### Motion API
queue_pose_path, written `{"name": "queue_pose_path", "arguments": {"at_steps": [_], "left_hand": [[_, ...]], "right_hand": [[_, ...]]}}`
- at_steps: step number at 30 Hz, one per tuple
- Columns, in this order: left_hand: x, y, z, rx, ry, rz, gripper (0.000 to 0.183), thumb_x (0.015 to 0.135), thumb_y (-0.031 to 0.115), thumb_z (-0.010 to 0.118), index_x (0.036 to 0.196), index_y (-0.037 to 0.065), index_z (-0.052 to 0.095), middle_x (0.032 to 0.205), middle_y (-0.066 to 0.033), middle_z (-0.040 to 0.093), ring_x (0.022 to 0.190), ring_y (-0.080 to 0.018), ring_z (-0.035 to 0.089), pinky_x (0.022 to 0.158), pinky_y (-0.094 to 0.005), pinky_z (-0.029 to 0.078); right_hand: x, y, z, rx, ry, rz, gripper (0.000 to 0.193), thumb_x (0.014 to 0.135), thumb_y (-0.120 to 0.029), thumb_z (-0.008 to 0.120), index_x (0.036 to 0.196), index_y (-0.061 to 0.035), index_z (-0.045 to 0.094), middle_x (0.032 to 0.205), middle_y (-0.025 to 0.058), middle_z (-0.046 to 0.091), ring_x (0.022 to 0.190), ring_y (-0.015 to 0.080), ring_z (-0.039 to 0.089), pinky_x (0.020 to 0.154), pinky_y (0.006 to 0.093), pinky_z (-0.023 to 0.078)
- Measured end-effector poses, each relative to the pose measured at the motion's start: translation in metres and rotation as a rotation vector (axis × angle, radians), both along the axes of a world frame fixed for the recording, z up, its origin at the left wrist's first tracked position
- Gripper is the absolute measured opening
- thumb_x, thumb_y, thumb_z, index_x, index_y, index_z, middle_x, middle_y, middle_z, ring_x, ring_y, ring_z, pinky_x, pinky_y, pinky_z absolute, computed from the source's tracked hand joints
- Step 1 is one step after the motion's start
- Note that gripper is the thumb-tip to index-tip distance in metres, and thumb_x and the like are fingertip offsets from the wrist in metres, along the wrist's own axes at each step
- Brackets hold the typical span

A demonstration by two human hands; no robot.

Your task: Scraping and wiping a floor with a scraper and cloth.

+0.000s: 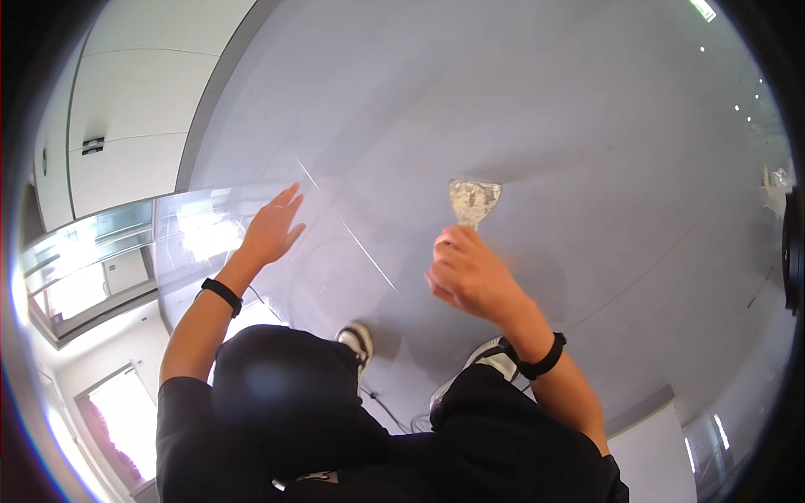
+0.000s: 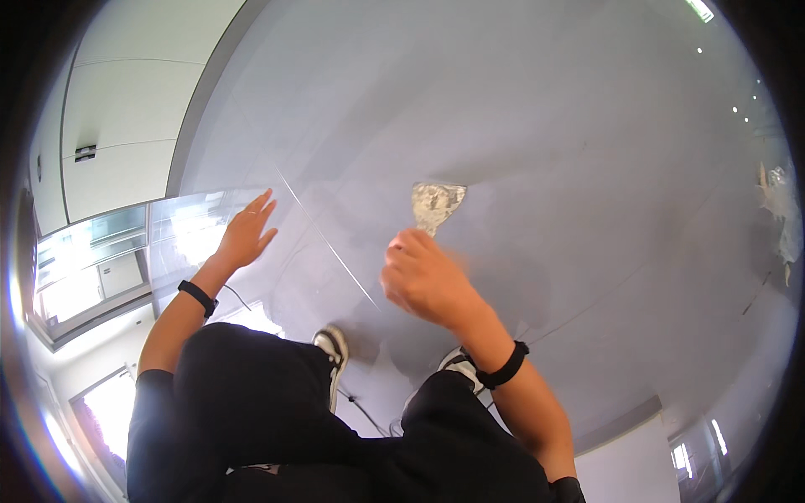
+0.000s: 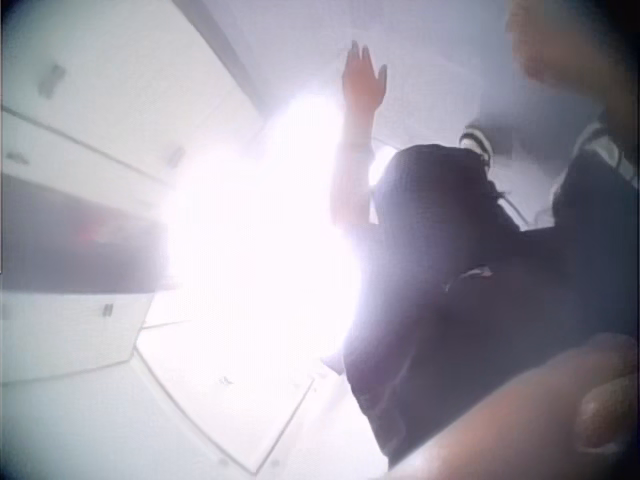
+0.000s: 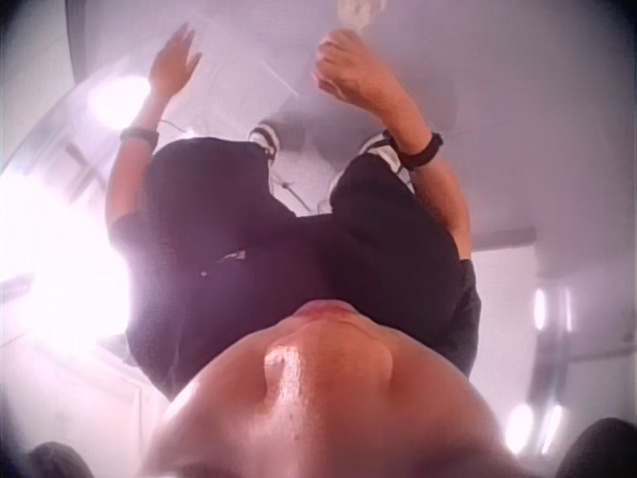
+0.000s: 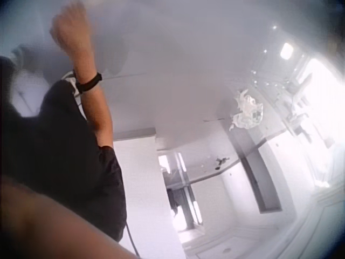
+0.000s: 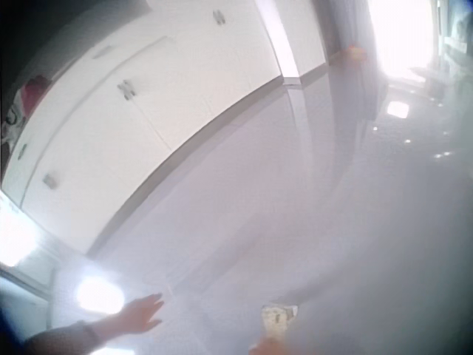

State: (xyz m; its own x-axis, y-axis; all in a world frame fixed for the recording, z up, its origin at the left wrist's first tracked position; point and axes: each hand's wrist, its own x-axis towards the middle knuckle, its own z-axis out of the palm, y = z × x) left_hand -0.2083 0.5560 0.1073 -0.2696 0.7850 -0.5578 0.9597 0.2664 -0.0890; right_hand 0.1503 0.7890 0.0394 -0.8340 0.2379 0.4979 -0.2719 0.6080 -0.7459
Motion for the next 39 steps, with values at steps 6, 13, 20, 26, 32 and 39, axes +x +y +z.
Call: {"name": "queue_pose_path", "arguments": {"at_steps": [6, 13, 20, 26, 32, 39], "left_hand": [[0.097, 0.057, -0.040, 0.143, -0.440, -0.292, 0.068, 0.091, 0.021, 0.074, 0.151, 0.004, 0.046, 0.163, -0.0192, 0.039, 0.149, -0.0367, 0.040, 0.119, -0.0465, 0.040], [0.153, 0.082, -0.090, 0.344, -0.723, -0.658, 0.062, 0.085, 0.015, 0.077, 0.142, 0.007, 0.055, 0.155, -0.0173, 0.048, 0.143, -0.0345, 0.049, 0.116, -0.0448, 0.045], [0.167, 0.049, -0.110, 0.619, -0.692, -0.357, 0.058, 0.080, 0.012, 0.077, 0.135, 0.005, 0.061, 0.147, -0.0151, 0.056, 0.138, -0.0343, 0.055, 0.109, -0.0443, 0.052], [0.173, 0.028, -0.125, 0.851, -0.520, -0.154, 0.051, 0.075, 0.009, 0.074, 0.125, 0.002, 0.067, 0.139, -0.0157, 0.063, 0.130, -0.0352, 0.061, 0.105, -0.0446, 0.055], [0.153, 0.045, -0.125, 0.923, -0.472, -0.022, 0.039, 0.082, 0.009, 0.068, 0.120, 0.001, 0.070, 0.130, -0.0142, 0.069, 0.124, -0.0322, 0.065, 0.104, -0.0432, 0.056], [0.157, 0.032, -0.135, 0.939, -0.480, -0.025, 0.030, 0.081, 0.007, 0.070, 0.110, 0.001, 0.073, 0.125, -0.0127, 0.072, 0.121, -0.0302, 0.067, 0.104, -0.0426, 0.056]], "right_hand": [[0.023, -0.040, -0.025, -0.171, 0.048, 0.223, 0.036, 0.077, -0.016, 0.085, 0.073, -0.0060, 0.050, 0.089, 0.0096, 0.057, 0.112, 0.0339, 0.064, 0.113, 0.0534, 0.048], [0.028, -0.082, -0.033, -0.069, -0.002, 0.409, 0.028, 0.080, -0.019, 0.079, 0.071, -0.0060, 0.055, 0.087, 0.0095, 0.059, 0.101, 0.0311, 0.063, 0.114, 0.0534, 0.046], [0.011, -0.088, -0.024, -0.070, -0.052, 0.384, 0.015, 0.069, -0.014, 0.072, 0.066, -0.0071, 0.058, 0.076, 0.0077, 0.053, 0.086, 0.0283, 0.057, 0.116, 0.0496, 0.045], [-0.017, -0.101, -0.021, 0.004, -0.154, 0.468, 0.020, 0.070, -0.012, 0.071, 0.063, -0.0082, 0.052, 0.075, 0.0071, 0.049, 0.081, 0.0273, 0.053, 0.093, 0.0431, 0.051], [-0.050, -0.092, -0.019, -0.027, -0.273, 0.501, 0.024, 0.069, -0.008, 0.074, 0.065, -0.0104, 0.050, 0.071, 0.0049, 0.046, 0.078, 0.0262, 0.052, 0.083, 0.0398, 0.048], [-0.060, -0.097, -0.003, -0.156, -0.238, 0.365, 0.021, 0.070, -0.005, 0.072, 0.064, -0.0100, 0.052, 0.068, 0.0030, 0.047, 0.073, 0.0251, 0.051, 0.086, 0.0409, 0.047]]}}
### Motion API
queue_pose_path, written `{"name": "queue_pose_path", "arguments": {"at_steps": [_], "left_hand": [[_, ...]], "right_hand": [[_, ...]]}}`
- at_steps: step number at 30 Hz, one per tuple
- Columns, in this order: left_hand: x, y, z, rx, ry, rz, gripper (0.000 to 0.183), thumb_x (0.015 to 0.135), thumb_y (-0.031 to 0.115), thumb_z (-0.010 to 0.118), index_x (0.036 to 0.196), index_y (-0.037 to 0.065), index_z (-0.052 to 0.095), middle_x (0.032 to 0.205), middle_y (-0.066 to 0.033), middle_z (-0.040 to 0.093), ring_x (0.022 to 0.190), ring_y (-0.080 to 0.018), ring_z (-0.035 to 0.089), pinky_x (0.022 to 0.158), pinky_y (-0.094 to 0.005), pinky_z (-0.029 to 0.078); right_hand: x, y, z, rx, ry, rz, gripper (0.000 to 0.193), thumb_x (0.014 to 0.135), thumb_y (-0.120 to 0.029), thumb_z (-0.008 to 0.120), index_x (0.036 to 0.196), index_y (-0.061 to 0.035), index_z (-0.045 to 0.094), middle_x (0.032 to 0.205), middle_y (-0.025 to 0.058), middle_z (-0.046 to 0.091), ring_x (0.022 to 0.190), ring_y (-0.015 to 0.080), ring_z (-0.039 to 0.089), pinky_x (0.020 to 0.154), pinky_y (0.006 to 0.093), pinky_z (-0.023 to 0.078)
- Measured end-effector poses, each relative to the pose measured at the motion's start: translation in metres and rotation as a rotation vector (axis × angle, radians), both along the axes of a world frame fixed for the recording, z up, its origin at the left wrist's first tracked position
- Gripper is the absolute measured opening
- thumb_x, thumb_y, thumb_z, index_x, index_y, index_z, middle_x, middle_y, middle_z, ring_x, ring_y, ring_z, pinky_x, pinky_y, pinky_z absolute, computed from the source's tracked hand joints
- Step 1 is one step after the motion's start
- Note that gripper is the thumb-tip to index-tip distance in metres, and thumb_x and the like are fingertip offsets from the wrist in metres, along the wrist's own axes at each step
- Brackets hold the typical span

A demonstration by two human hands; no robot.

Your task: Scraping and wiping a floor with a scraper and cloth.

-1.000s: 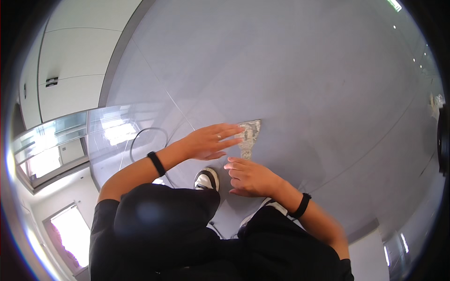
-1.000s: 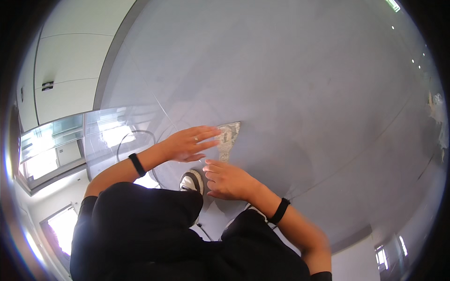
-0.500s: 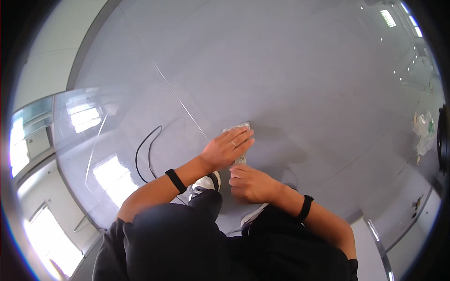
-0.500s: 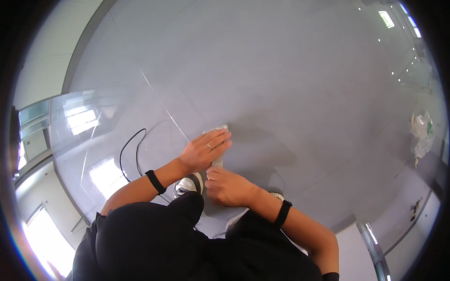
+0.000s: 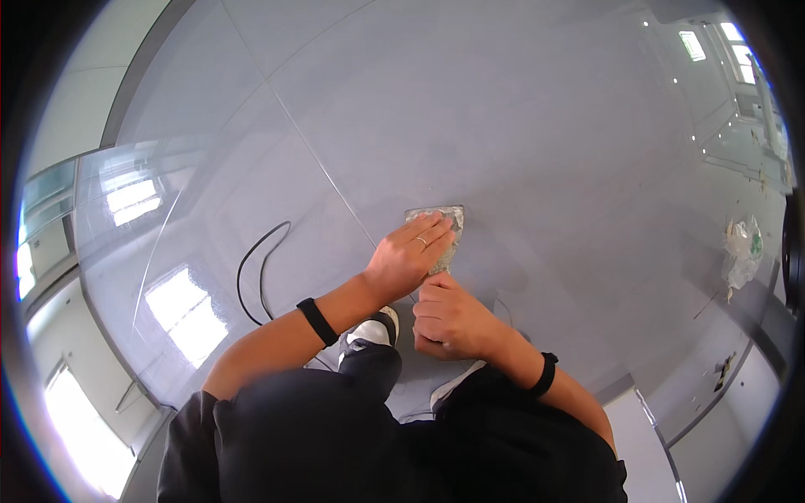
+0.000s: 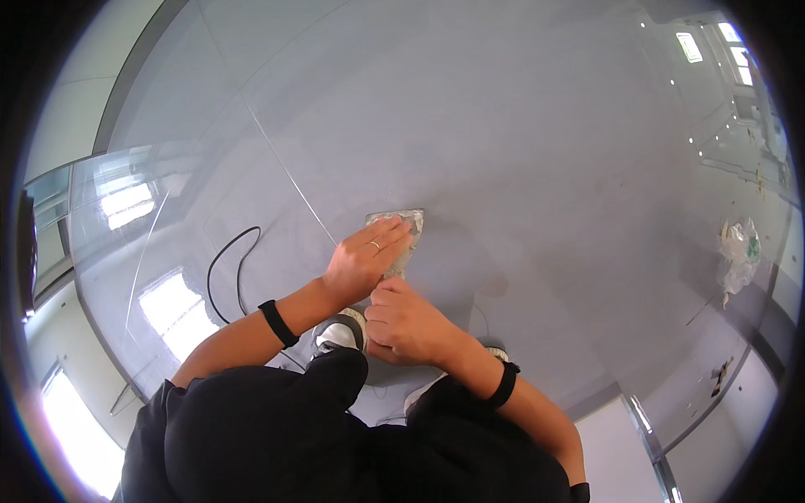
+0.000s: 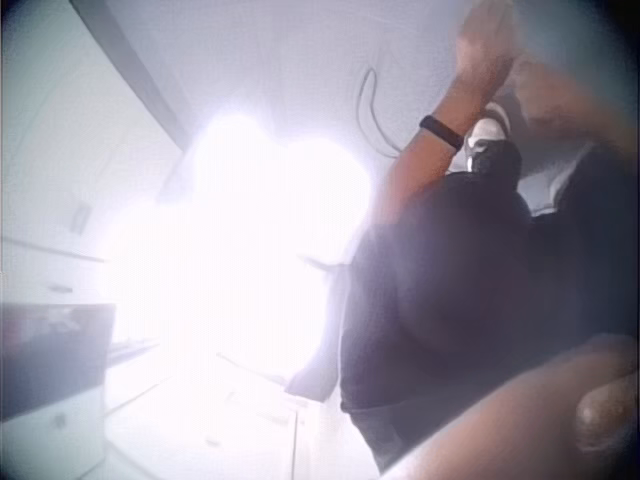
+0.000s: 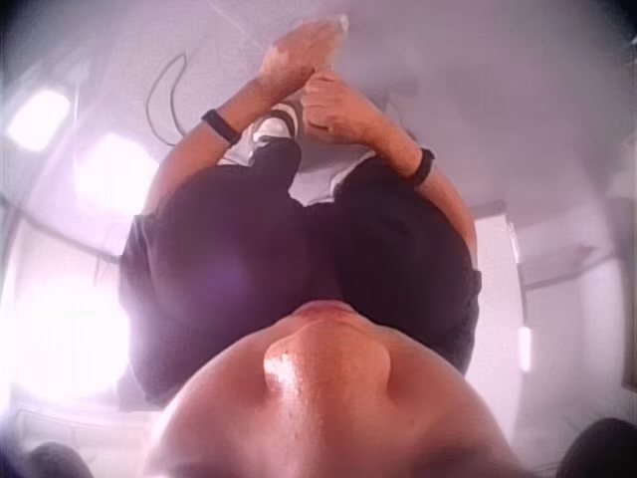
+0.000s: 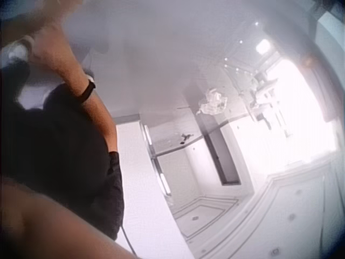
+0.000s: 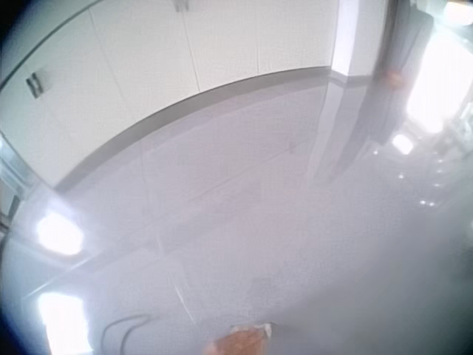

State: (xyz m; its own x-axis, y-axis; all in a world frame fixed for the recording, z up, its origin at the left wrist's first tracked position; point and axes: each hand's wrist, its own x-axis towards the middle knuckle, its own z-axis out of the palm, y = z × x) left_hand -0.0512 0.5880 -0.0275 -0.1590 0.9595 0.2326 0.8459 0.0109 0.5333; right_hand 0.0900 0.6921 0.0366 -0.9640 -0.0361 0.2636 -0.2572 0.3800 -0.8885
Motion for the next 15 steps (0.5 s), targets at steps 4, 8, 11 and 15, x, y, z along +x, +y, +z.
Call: {"name": "queue_pose_path", "arguments": {"at_steps": [4, 8, 11, 15], "left_hand": [[-0.007, 0.023, 0.004, 0.034, -0.055, 0.003, 0.030, 0.081, 0.006, 0.070, 0.111, 0.000, 0.073, 0.123, -0.0121, 0.073, 0.121, -0.0302, 0.068, 0.106, -0.0424, 0.056], [-0.001, 0.026, 0.006, 0.010, -0.084, 0.019, 0.033, 0.082, 0.006, 0.071, 0.114, 0.000, 0.073, 0.125, -0.0125, 0.072, 0.122, -0.0307, 0.067, 0.106, -0.0430, 0.055], [0.017, 0.020, 0.012, -0.043, -0.153, -0.026, 0.040, 0.082, 0.004, 0.070, 0.122, 0.000, 0.069, 0.132, -0.0135, 0.069, 0.127, -0.0316, 0.063, 0.109, -0.0447, 0.052], [0.028, 0.034, 0.011, -0.192, -0.100, -0.149, 0.060, 0.081, 0.004, 0.070, 0.140, 0.000, 0.058, 0.150, -0.0153, 0.056, 0.142, -0.0349, 0.050, 0.119, -0.0502, 0.042]], "right_hand": [[-0.005, 0.015, -0.008, 0.030, 0.017, -0.004, 0.021, 0.068, -0.003, 0.073, 0.065, -0.0101, 0.053, 0.068, 0.0033, 0.047, 0.072, 0.0249, 0.051, 0.086, 0.0405, 0.048], [0.000, 0.012, 0.003, 0.014, -0.010, -0.067, 0.023, 0.067, -0.002, 0.073, 0.064, -0.0089, 0.052, 0.068, 0.0039, 0.046, 0.071, 0.0254, 0.051, 0.085, 0.0405, 0.048], [0.021, 0.006, 0.007, 0.098, -0.028, -0.054, 0.025, 0.067, -0.002, 0.073, 0.064, -0.0079, 0.050, 0.068, 0.0043, 0.045, 0.071, 0.0259, 0.051, 0.085, 0.0404, 0.049], [0.043, 0.020, 0.018, 0.069, -0.029, -0.153, 0.027, 0.067, -0.001, 0.073, 0.063, -0.0082, 0.048, 0.067, 0.0044, 0.044, 0.070, 0.0263, 0.049, 0.084, 0.0408, 0.049]]}}
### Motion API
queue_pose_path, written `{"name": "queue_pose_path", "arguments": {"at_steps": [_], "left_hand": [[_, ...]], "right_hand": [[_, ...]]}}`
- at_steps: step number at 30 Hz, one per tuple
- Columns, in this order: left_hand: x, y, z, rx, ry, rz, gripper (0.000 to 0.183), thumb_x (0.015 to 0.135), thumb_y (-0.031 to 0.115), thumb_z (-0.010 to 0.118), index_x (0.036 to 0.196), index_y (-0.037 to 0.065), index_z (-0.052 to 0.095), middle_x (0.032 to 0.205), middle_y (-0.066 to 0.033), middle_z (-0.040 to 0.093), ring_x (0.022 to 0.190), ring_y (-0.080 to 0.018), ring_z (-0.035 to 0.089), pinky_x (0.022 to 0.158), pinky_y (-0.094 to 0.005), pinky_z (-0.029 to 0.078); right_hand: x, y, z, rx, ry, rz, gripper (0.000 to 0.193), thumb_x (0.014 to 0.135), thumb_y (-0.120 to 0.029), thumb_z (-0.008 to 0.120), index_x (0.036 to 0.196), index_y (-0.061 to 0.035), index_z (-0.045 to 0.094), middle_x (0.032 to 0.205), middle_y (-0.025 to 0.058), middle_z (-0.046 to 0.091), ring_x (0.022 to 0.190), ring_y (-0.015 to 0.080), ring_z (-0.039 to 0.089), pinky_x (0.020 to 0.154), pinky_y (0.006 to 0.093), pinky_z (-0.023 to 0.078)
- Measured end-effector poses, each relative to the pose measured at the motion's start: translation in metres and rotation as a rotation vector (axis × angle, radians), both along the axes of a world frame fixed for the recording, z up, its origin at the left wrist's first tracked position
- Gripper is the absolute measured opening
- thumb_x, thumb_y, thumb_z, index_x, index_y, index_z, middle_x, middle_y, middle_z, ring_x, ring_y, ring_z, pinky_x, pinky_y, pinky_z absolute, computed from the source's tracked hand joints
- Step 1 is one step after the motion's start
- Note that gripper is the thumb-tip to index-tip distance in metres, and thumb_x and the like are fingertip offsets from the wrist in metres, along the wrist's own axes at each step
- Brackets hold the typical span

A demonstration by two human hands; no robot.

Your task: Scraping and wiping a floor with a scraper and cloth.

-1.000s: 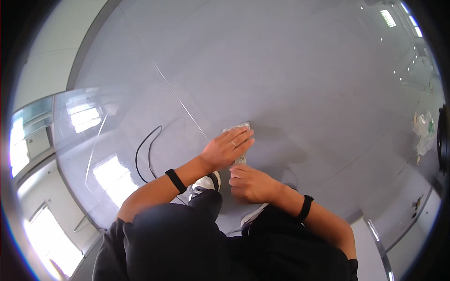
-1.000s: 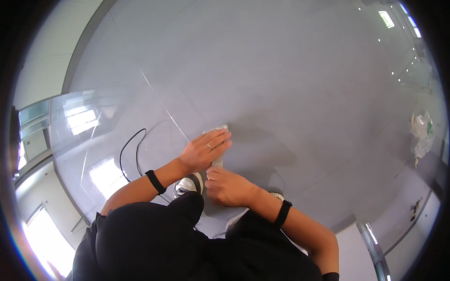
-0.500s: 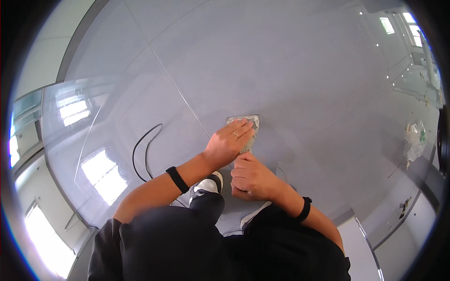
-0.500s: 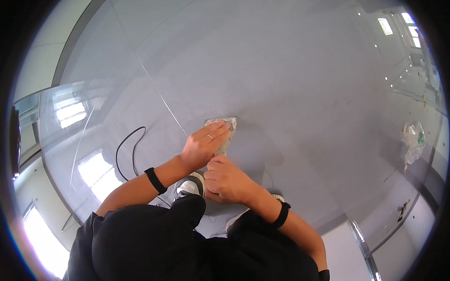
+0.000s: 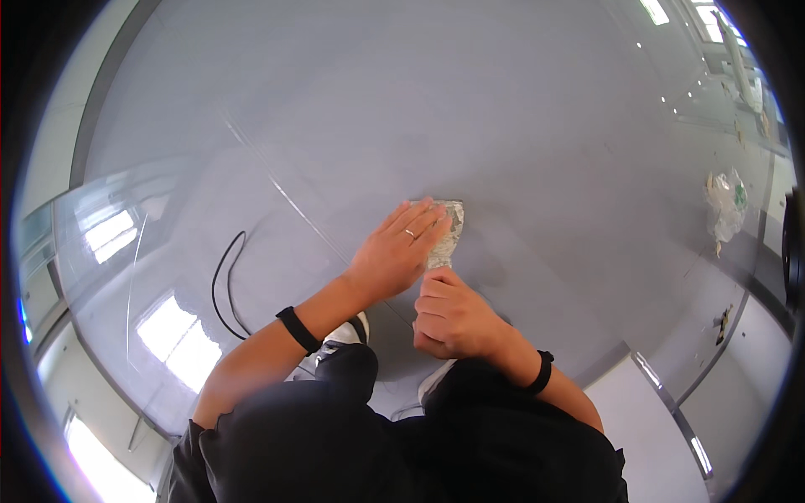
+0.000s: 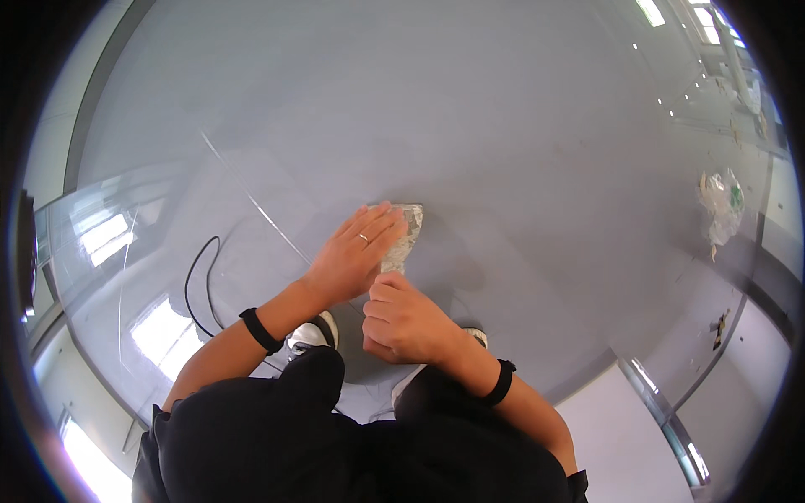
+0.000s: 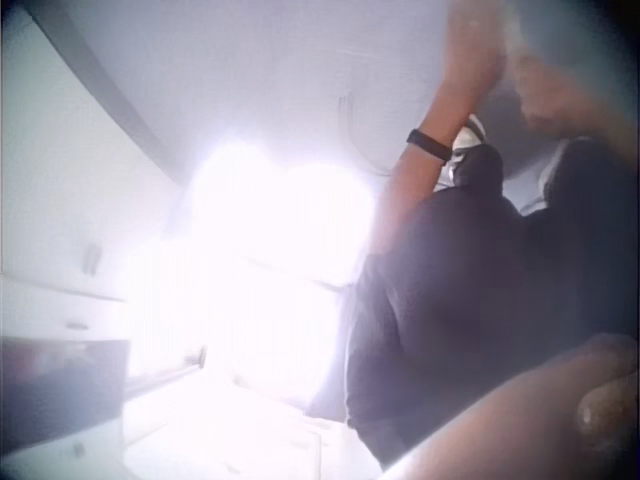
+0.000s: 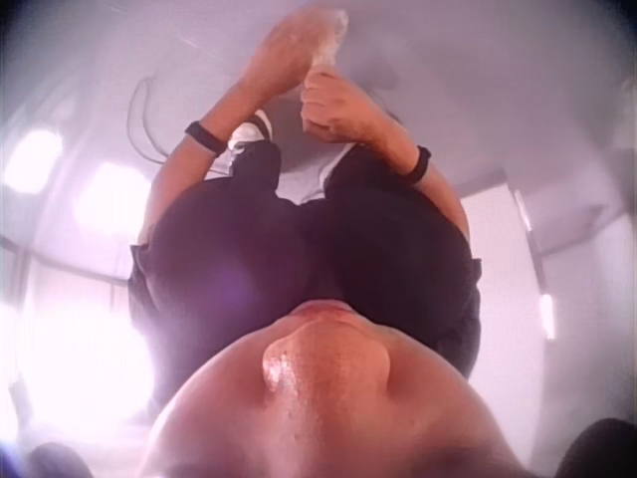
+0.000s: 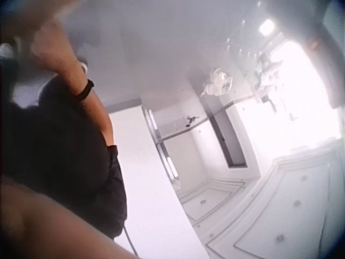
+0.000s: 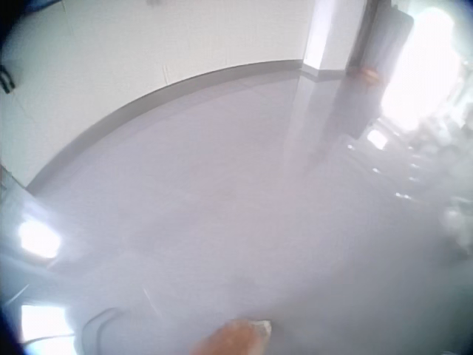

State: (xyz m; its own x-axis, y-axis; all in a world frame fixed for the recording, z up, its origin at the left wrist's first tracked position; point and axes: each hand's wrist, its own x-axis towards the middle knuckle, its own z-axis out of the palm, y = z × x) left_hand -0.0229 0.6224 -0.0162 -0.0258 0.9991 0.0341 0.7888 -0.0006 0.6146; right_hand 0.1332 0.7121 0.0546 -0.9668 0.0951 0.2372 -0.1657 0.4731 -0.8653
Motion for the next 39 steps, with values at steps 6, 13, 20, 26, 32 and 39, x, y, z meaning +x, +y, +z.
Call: {"name": "queue_pose_path", "arguments": {"at_steps": [6, 13, 20, 26, 32, 39], "left_hand": [[-0.008, 0.049, -0.008, 0.059, 0.040, -0.054, 0.055, 0.086, 0.004, 0.064, 0.140, -0.003, 0.056, 0.148, -0.0168, 0.056, 0.142, -0.0358, 0.050, 0.119, -0.0499, 0.041], [0.015, 0.047, -0.006, 0.009, -0.019, -0.129, 0.061, 0.087, 0.007, 0.067, 0.145, -0.003, 0.051, 0.153, -0.0181, 0.052, 0.145, -0.0372, 0.047, 0.121, -0.0487, 0.039], [-0.001, 0.055, -0.005, -0.157, 0.064, -0.079, 0.077, 0.088, 0.018, 0.076, 0.154, -0.001, 0.040, 0.164, -0.0165, 0.038, 0.155, -0.0358, 0.032, 0.127, -0.0532, 0.025], [-0.009, 0.097, -0.008, -0.153, 0.176, -0.188, 0.071, 0.094, 0.026, 0.071, 0.153, -0.001, 0.043, 0.165, -0.0167, 0.036, 0.156, -0.0350, 0.029, 0.128, -0.0561, 0.022], [-0.011, 0.113, -0.026, -0.052, 0.204, -0.171, 0.063, 0.099, 0.030, 0.063, 0.151, -0.002, 0.045, 0.166, -0.0168, 0.035, 0.156, -0.0367, 0.027, 0.127, -0.0585, 0.022], [-0.011, 0.113, -0.029, 0.007, 0.170, -0.158, 0.057, 0.110, 0.040, 0.041, 0.147, -0.002, 0.051, 0.161, -0.0187, 0.043, 0.153, -0.0393, 0.035, 0.126, -0.0582, 0.024]], "right_hand": [[0.003, 0.026, -0.028, 0.001, 0.052, -0.098, 0.028, 0.066, 0.002, 0.072, 0.062, -0.0083, 0.046, 0.066, 0.0045, 0.043, 0.068, 0.0264, 0.048, 0.083, 0.0415, 0.049], [0.031, 0.027, -0.020, -0.049, 0.050, -0.157, 0.030, 0.065, 0.005, 0.070, 0.061, -0.0077, 0.043, 0.065, 0.0036, 0.044, 0.069, 0.0260, 0.050, 0.082, 0.0416, 0.049], [0.046, 0.115, -0.029, 0.244, 0.038, -0.510, 0.029, 0.063, 0.002, 0.070, 0.061, -0.0091, 0.044, 0.066, 0.0046, 0.043, 0.069, 0.0266, 0.049, 0.079, 0.0394, 0.046], [0.057, 0.115, -0.022, 0.049, 0.085, -0.677, 0.033, 0.064, 0.007, 0.068, 0.060, -0.0080, 0.039, 0.061, 0.0051, 0.040, 0.065, 0.0271, 0.047, 0.075, 0.0384, 0.044], [0.053, 0.148, -0.018, 0.088, 0.120, -0.713, 0.035, 0.063, 0.009, 0.066, 0.059, -0.0084, 0.037, 0.061, 0.0059, 0.038, 0.062, 0.0264, 0.045, 0.070, 0.0382, 0.042], [0.071, 0.159, -0.003, -0.063, 0.057, -0.717, 0.028, 0.063, 0.011, 0.061, 0.059, -0.0054, 0.038, 0.060, 0.0069, 0.036, 0.059, 0.0287, 0.041, 0.073, 0.0395, 0.046]]}}
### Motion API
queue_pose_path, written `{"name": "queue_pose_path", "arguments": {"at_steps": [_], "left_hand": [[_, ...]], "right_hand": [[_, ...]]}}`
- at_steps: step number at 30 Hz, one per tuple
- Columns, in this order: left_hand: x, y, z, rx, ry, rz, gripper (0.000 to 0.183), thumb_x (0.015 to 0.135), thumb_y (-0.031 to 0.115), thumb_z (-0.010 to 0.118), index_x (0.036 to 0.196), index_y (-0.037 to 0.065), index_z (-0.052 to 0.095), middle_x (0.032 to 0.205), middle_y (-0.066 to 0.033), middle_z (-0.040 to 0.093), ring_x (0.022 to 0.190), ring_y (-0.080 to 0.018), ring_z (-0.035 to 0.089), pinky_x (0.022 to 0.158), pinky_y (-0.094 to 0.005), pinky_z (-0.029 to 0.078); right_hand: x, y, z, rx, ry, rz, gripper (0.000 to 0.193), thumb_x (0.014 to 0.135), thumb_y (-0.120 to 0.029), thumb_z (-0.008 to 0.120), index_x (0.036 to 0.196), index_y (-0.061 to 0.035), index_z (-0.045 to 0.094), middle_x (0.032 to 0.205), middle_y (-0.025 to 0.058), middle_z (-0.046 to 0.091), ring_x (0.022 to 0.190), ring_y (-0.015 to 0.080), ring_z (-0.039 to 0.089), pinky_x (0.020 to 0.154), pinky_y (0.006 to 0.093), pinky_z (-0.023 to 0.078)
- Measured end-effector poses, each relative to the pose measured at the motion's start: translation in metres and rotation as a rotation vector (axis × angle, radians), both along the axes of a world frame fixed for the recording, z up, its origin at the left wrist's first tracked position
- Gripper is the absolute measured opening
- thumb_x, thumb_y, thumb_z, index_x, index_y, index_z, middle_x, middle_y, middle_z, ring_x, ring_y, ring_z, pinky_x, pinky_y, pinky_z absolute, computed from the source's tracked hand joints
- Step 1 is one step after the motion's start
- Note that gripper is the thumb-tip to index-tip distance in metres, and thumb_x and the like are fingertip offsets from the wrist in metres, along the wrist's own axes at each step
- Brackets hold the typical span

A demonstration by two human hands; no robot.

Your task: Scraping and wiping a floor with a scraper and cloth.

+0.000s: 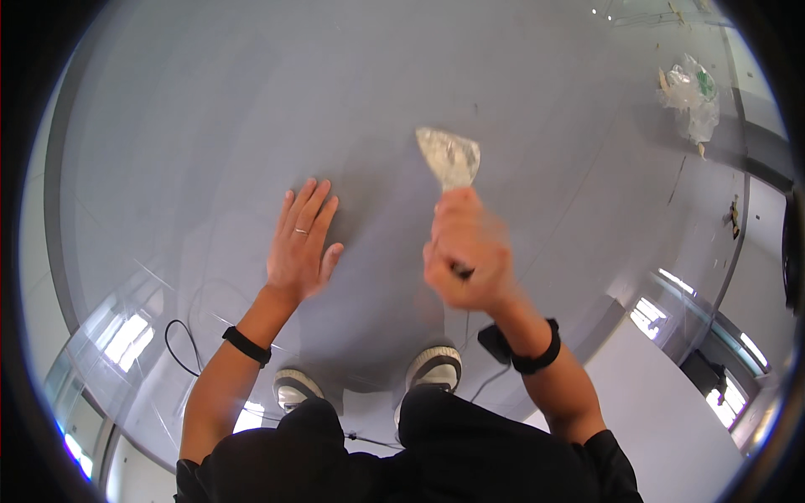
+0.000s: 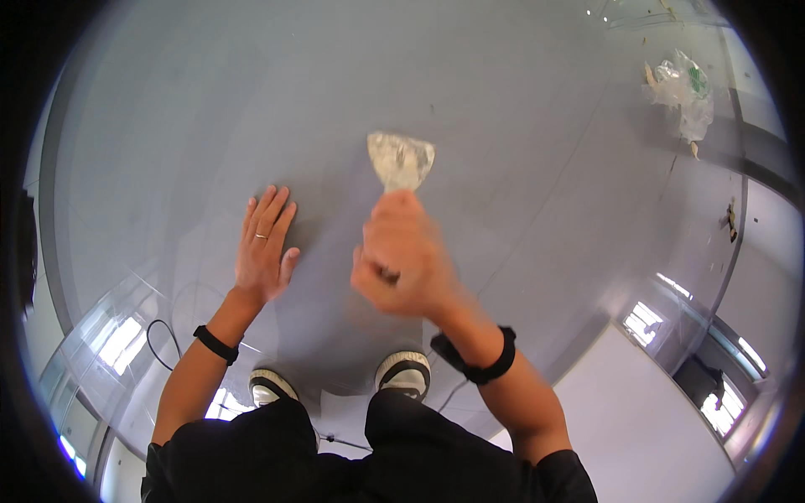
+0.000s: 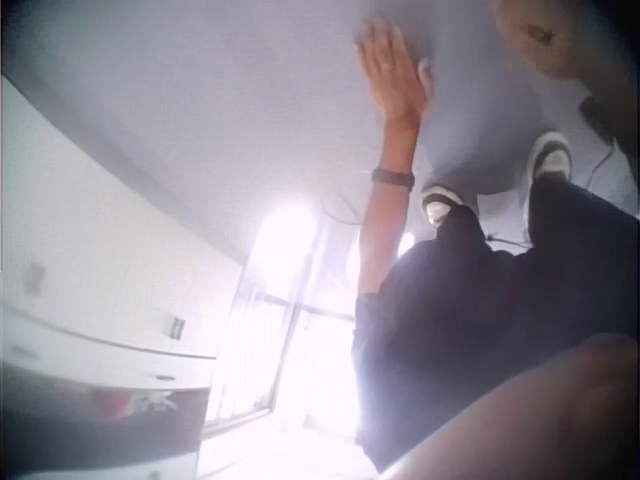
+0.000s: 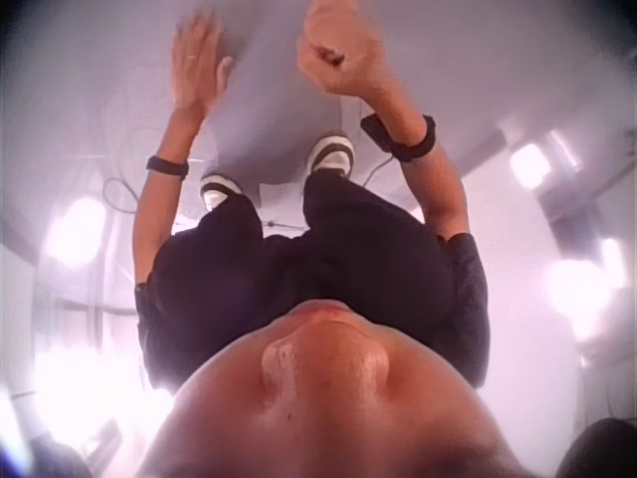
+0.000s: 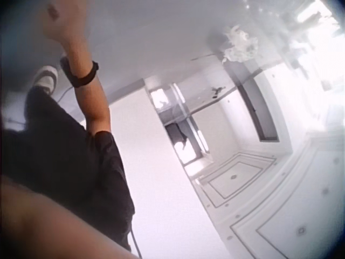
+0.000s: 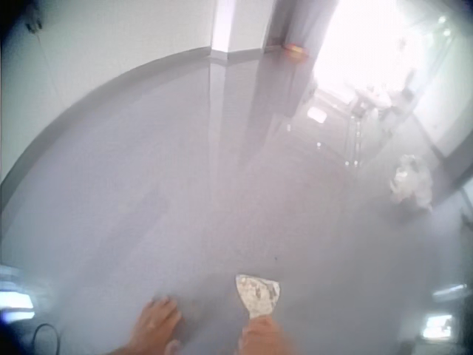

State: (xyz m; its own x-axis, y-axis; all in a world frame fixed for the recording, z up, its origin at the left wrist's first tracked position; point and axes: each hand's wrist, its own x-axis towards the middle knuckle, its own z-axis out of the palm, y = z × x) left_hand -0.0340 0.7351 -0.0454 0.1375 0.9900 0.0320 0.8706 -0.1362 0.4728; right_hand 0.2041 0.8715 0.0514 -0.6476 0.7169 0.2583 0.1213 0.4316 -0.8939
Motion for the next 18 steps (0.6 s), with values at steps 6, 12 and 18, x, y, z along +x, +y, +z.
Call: {"name": "queue_pose_path", "arguments": {"at_steps": [6, 12, 18], "left_hand": [[0.004, -0.002, -0.005, 0.003, 0.008, 0.002, 0.052, 0.106, 0.032, 0.052, 0.143, -0.003, 0.054, 0.160, -0.0183, 0.044, 0.153, -0.0391, 0.036, 0.123, -0.0588, 0.030], [-0.003, -0.006, -0.007, -0.033, 0.033, 0.014, 0.050, 0.106, 0.030, 0.051, 0.144, -0.002, 0.054, 0.159, -0.0188, 0.045, 0.152, -0.0400, 0.037, 0.123, -0.0584, 0.030], [0.006, 0.005, 0.003, 0.020, 0.029, 0.019, 0.051, 0.103, 0.028, 0.056, 0.144, -0.001, 0.054, 0.160, -0.0164, 0.044, 0.153, -0.0372, 0.035, 0.125, -0.0570, 0.029]], "right_hand": [[0.007, -0.005, -0.009, 0.031, 0.027, 0.059, 0.035, 0.064, 0.009, 0.066, 0.059, -0.0094, 0.036, 0.061, 0.0056, 0.039, 0.063, 0.0275, 0.046, 0.070, 0.0376, 0.041], [0.005, -0.010, -0.004, -0.024, -0.005, 0.017, 0.033, 0.066, 0.006, 0.067, 0.059, -0.0086, 0.038, 0.061, 0.0062, 0.042, 0.065, 0.0279, 0.047, 0.070, 0.0379, 0.041], [0.013, 0.013, -0.004, -0.006, -0.032, 0.017, 0.032, 0.068, 0.005, 0.067, 0.059, -0.0082, 0.039, 0.061, 0.0060, 0.043, 0.064, 0.0287, 0.047, 0.070, 0.0385, 0.040]]}}
